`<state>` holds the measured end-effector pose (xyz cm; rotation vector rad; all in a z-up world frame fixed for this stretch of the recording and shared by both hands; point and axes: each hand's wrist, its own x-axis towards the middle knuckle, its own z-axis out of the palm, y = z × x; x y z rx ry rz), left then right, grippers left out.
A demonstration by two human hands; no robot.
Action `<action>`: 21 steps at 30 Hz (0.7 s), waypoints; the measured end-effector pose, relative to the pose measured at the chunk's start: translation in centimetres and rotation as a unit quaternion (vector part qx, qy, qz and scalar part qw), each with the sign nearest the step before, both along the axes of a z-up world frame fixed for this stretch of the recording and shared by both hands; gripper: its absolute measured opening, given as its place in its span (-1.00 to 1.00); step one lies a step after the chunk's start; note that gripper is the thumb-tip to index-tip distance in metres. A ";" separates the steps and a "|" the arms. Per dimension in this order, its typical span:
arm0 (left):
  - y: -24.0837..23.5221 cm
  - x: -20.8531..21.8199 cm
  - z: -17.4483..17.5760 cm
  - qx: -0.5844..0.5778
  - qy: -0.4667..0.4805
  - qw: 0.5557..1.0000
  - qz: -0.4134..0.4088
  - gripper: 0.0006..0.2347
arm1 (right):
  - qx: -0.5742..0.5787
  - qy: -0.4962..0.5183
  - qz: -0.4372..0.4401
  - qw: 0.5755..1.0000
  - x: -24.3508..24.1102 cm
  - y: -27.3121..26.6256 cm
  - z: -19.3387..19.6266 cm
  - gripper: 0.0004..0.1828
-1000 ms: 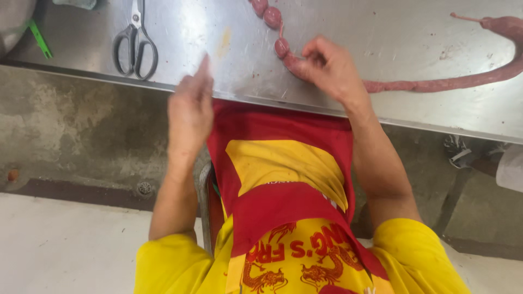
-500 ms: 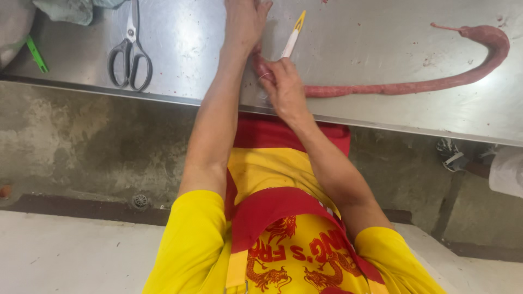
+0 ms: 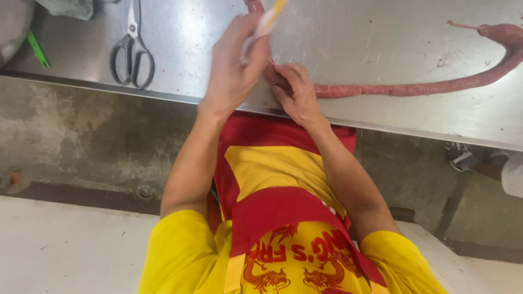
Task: The person ties a long casing filled with meat into individual sausage links by hand using a piece of string and then cuts the string with scissors.
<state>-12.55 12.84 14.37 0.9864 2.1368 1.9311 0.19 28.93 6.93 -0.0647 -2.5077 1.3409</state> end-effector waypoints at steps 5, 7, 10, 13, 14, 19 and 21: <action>-3.6 1.9 -2.8 -0.356 0.208 0.907 0.085 -0.67 | -0.065 0.003 0.005 0.998 0.7 -0.1 1.7 -0.60; -1.6 2.6 -5.6 -0.259 0.091 0.960 0.061 -0.64 | -0.078 0.013 0.015 0.997 0.9 -0.7 2.1 -0.64; 1.6 2.6 -9.6 0.016 -0.204 0.978 0.042 -0.64 | -0.051 0.032 -0.031 0.998 -0.2 -1.8 1.6 -0.68; 3.2 1.0 -11.1 0.161 -0.329 0.927 0.079 -0.72 | -0.103 -0.042 -0.141 0.984 -1.9 -2.2 0.5 -0.62; 2.9 0.7 -10.8 0.134 -0.296 0.939 0.117 -0.76 | -0.019 -0.011 -0.119 0.993 -1.9 -2.2 0.0 -0.62; -0.7 2.2 -2.6 0.101 -0.247 0.964 0.020 -0.85 | 0.087 0.032 -0.118 0.989 -2.4 -2.1 -1.5 -0.63; -3.4 4.5 1.7 0.145 -0.300 0.941 -0.056 -0.84 | 0.062 0.031 -0.116 0.991 -2.6 -2.0 -1.9 -0.57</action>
